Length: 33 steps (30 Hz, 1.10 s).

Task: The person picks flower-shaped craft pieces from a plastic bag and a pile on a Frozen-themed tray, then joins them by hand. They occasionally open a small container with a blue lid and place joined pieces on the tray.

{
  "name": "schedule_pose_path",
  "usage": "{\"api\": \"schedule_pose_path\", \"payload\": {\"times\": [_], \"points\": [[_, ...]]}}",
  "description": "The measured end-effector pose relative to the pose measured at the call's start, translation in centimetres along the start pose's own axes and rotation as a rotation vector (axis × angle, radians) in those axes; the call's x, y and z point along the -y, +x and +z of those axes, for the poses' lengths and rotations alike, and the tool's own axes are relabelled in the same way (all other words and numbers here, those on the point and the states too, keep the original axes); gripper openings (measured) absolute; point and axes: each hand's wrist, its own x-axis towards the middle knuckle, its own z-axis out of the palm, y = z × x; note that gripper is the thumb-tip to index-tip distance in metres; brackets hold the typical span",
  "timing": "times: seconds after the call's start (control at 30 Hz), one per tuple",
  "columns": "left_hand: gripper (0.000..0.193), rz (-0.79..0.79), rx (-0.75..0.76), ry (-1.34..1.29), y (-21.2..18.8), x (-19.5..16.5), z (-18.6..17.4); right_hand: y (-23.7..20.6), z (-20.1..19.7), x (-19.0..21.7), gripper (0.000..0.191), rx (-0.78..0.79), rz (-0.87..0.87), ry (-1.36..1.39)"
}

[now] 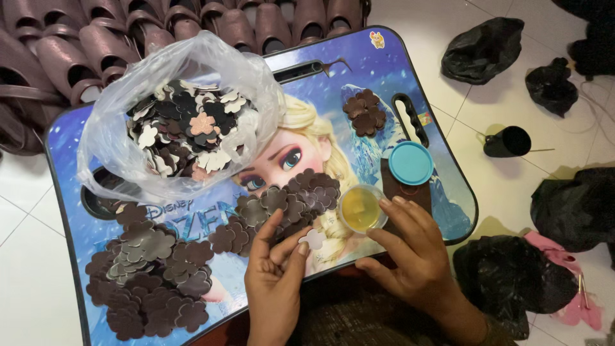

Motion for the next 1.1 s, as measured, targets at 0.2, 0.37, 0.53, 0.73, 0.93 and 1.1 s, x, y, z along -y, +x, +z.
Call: {"api": "schedule_pose_path", "payload": {"times": [0.2, 0.37, 0.53, 0.73, 0.93, 1.1], "points": [[0.066, -0.021, -0.018, -0.003, 0.1, 0.2, 0.2, -0.5, 0.0, 0.1, 0.043, -0.006, -0.035, 0.022], [0.067, -0.025, -0.007, -0.048, 0.0, 0.3, 0.3, -0.6, -1.2, 0.6, 0.031, 0.041, 0.021, 0.441], [0.069, 0.025, 0.021, -0.042, -0.6, 0.4, 0.8, 0.0, -0.1, 2.6, 0.029, 0.002, 0.029, 0.365], [0.071, 0.036, 0.036, -0.044, -1.5, 0.0, 0.7, 0.9, 0.9, 3.8, 0.037, -0.032, -0.107, 0.195], [0.070, 0.050, 0.063, -0.037, -1.6, 0.0, 0.7, 1.2, 1.4, 4.1, 0.040, -0.042, -0.126, 0.156], [0.069, 0.017, 0.035, -0.023, -1.7, 0.0, 0.5, 1.1, 1.5, 4.0, 0.038, -0.038, -0.131, 0.136]]}}
